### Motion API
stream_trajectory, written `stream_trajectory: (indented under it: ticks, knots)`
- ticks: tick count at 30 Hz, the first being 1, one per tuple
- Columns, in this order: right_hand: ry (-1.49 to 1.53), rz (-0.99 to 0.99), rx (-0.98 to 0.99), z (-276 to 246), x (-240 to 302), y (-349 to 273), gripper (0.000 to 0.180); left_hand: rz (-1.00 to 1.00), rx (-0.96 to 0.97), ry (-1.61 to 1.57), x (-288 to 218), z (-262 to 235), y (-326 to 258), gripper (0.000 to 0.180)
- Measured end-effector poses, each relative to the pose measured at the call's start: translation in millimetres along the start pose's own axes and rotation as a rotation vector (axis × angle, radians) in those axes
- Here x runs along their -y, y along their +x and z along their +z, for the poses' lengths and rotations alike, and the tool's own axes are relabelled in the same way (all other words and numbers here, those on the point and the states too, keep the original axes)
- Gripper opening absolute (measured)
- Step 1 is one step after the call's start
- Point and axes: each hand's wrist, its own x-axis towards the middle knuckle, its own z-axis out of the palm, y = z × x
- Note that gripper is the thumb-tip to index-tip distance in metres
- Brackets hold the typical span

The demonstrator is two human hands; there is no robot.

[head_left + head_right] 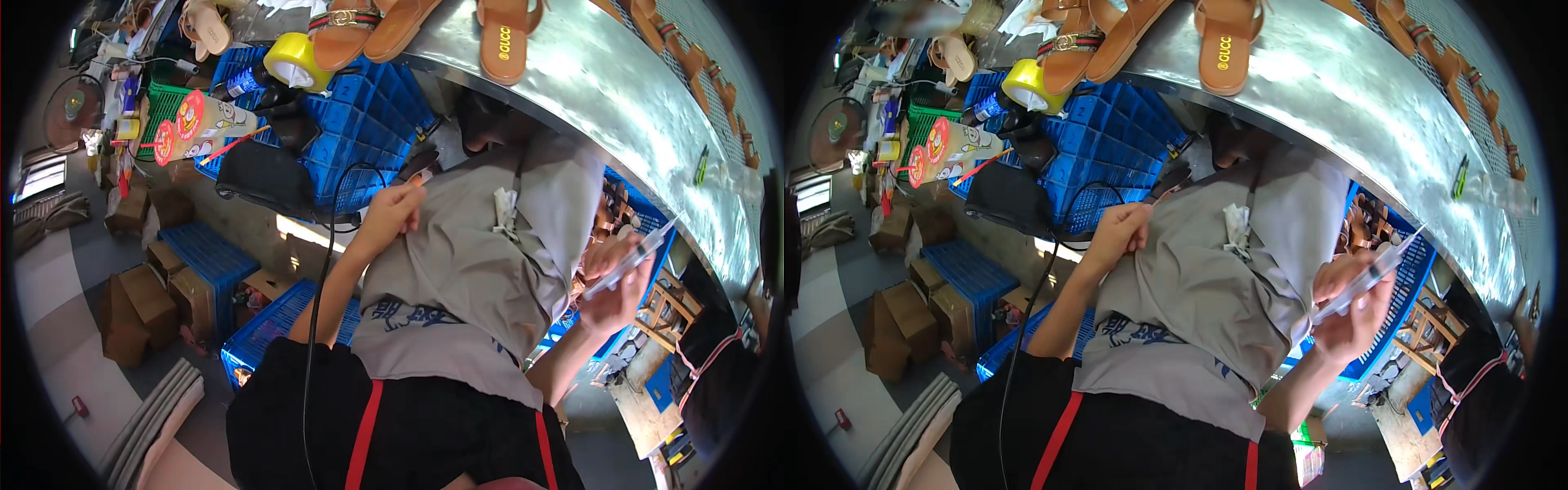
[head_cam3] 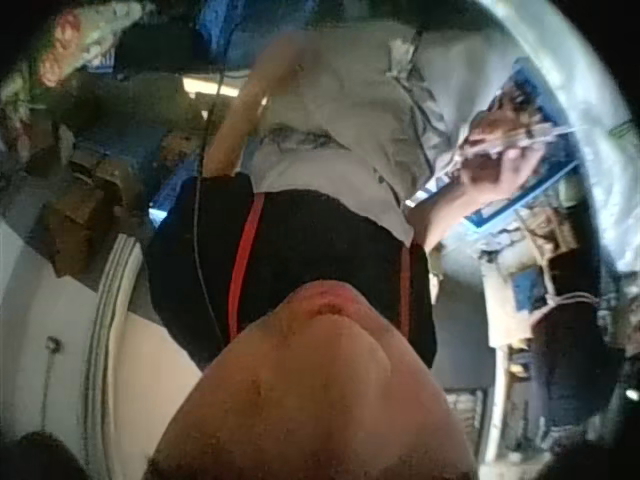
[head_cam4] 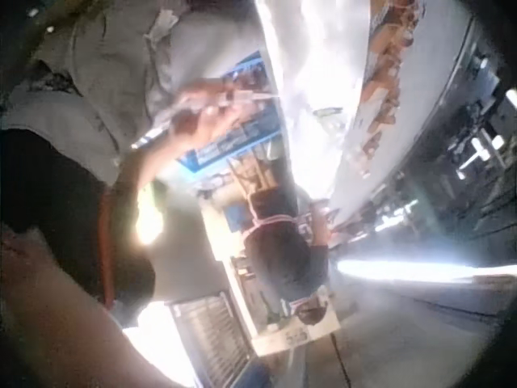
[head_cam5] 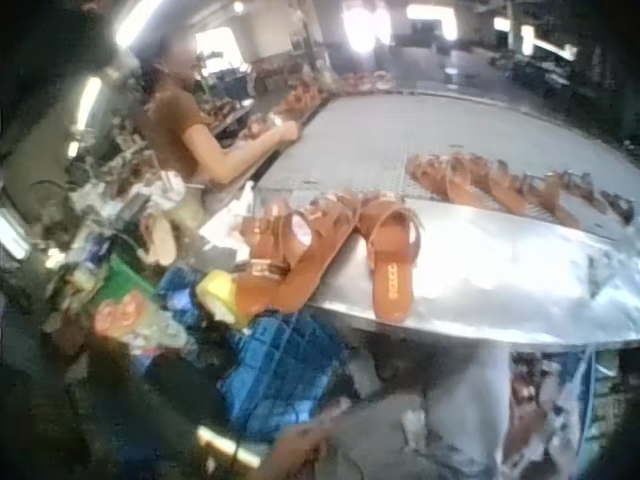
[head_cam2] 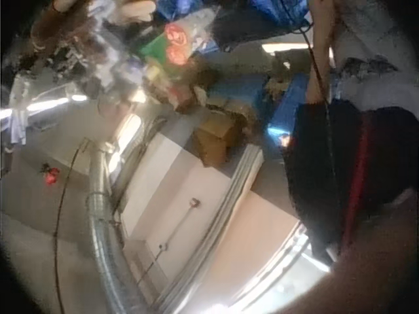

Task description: Applying glue to sandals using a syringe.

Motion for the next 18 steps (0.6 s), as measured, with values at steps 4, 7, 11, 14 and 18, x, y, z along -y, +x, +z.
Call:
stream_trajectory:
  ticks: [4,7,11,14,18]
  knots:
    - [-0.095,-0.181,-0.032,9.3,-3.7,53.6,0.044,-0.001,-0.306,-0.115,50.8,-24.3,34.2,0.04]
    - [-0.221,-0.246,-0.216,12.5,-14.6,91.8,0.04,-0.083,-0.092,0.116,90.6,-40.3,99.6,0.035]
    - [-0.555,-0.277,-0.382,23.1,-43.1,129.7,0.029,0.086,0.175,0.578,183.1,-65.4,185.2,0.029]
    - [-0.659,-0.288,-0.476,23.2,-76.3,138.3,0.027,-0.079,0.279,1.194,258.5,-72.7,216.6,0.029]
    - [-0.767,-0.343,-0.518,22.5,-80.3,140.9,0.026,-0.354,0.318,1.169,294.5,-57.1,234.9,0.039]
